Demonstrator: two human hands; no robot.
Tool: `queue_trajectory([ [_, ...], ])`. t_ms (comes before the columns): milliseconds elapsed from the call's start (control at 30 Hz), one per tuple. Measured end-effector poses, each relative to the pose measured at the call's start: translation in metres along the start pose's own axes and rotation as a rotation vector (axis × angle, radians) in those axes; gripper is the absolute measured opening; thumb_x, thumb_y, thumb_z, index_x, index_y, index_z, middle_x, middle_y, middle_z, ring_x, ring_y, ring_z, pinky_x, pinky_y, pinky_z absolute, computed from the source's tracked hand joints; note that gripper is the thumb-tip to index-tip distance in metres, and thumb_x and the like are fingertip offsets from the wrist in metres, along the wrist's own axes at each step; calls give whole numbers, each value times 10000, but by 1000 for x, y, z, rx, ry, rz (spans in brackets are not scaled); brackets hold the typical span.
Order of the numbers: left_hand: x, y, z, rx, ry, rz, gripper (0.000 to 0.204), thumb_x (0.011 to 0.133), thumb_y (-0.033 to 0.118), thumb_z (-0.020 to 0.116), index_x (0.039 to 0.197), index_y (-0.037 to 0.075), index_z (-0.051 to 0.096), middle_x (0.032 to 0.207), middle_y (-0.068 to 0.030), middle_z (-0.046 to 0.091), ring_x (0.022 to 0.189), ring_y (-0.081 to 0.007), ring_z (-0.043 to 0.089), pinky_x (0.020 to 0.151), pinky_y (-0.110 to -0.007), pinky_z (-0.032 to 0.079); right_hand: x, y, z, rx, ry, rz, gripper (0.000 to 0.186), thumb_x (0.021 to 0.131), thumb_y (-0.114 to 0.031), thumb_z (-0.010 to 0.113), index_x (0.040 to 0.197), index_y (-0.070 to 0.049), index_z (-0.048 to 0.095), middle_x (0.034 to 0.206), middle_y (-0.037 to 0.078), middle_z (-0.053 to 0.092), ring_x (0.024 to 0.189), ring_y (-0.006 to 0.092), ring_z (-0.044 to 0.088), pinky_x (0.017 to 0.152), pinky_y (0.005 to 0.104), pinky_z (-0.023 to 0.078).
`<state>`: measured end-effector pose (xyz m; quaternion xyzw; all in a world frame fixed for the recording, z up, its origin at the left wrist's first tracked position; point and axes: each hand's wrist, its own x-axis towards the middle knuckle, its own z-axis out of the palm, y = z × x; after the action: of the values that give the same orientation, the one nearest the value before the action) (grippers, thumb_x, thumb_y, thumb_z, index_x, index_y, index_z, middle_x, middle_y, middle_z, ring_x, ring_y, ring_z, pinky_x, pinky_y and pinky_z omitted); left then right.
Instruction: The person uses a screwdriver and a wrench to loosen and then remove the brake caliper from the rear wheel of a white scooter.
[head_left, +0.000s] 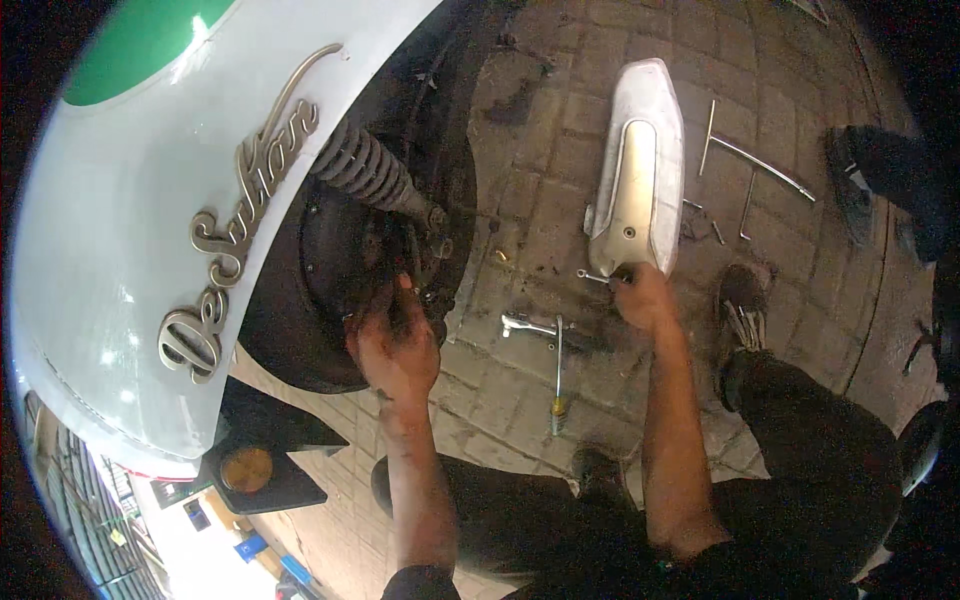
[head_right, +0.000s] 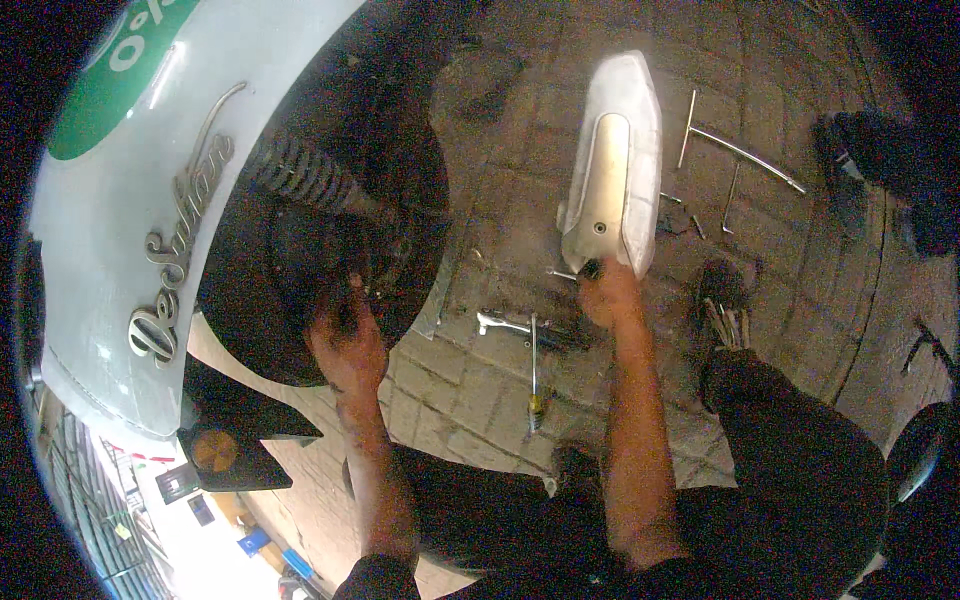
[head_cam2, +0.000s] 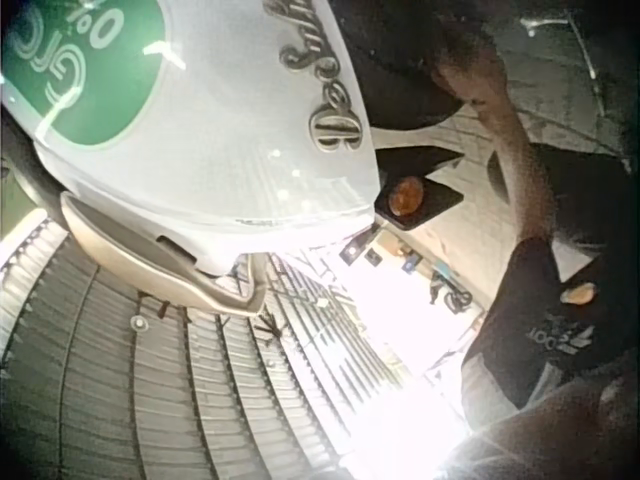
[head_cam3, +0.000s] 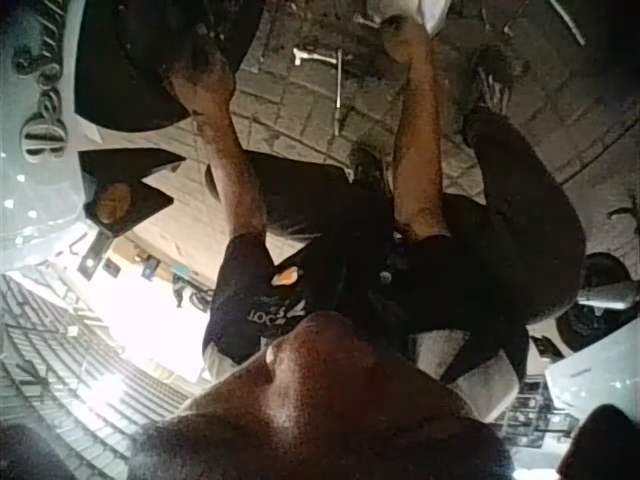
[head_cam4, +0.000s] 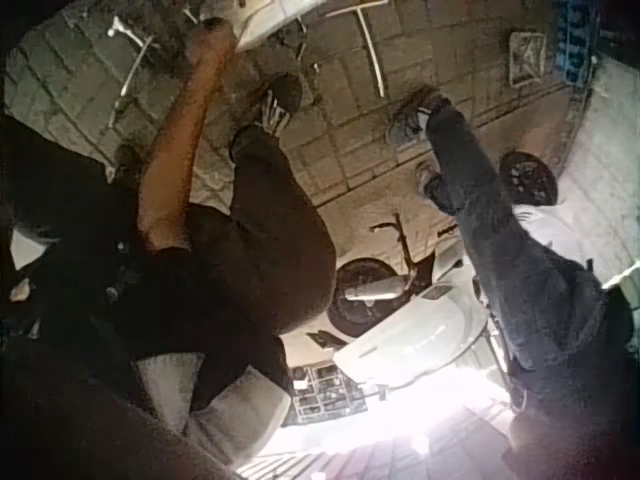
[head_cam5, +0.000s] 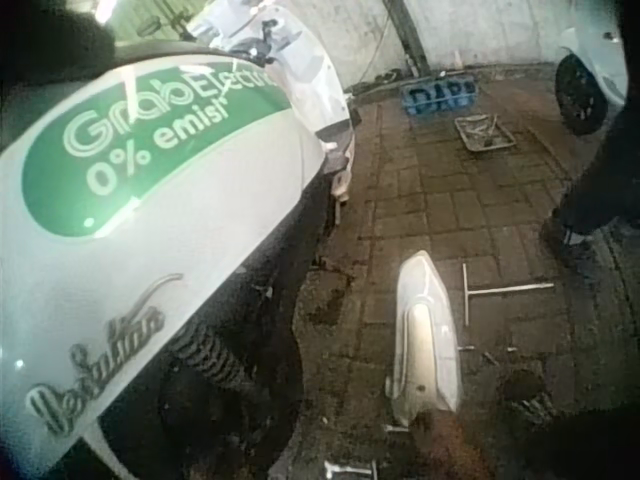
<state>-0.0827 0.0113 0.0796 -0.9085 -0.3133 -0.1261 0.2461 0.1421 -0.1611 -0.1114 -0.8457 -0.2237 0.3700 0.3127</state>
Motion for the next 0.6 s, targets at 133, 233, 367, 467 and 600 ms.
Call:
queue_trajectory([
  [133, 2, 0, 1, -128, -83, -93, 226, 910, 227, 635, 1038, 57, 711, 1025, -178, 684, 951, -374, 631, 871, -451, 465, 2, 3, 3, -141, -115, 7, 322, 799, -158, 618, 1058, 34, 613, 1053, 266, 652, 1010, 425, 622, 880, 485, 495],
  [233, -2, 0, 4, -150, -81, -156, 229, 921, 222, 614, 1052, 59, 708, 1019, -180, 682, 948, -381, 626, 874, -452, 464, -4, -2, 4, -216, -64, 3, 296, 812, -155, 616, 1050, 21, 634, 1036, 261, 658, 1003, 417, 627, 872, 483, 497],
  [367, 2, 2, -5, -81, -109, -77, 240, 921, 216, 605, 1068, 51, 700, 1028, -189, 677, 971, -390, 620, 886, -456, 460, -5, 8, 6, -156, -14, -58, 295, 818, -155, 628, 1065, 6, 646, 1007, 253, 669, 983, 415, 636, 861, 475, 502],
  [467, -1, -6, -5, -45, -132, 23, 298, 902, 164, 599, 1184, 78, 648, 1114, -174, 653, 1009, -387, 608, 897, -473, 450, -2, 9, 6, -174, -46, -21, 303, 817, -152, 628, 1075, 6, 638, 996, 252, 668, 975, 427, 634, 860, 479, 501],
  [600, -7, -8, -2, -59, -203, -13, 492, 876, 89, 573, 1358, 174, 528, 1232, -146, 599, 1059, -377, 583, 914, -498, 433, -2, 6, 0, -155, -116, 25, 367, 739, -126, 669, 1064, 33, 607, 1065, 265, 644, 1027, 433, 614, 914, 485, 498],
])
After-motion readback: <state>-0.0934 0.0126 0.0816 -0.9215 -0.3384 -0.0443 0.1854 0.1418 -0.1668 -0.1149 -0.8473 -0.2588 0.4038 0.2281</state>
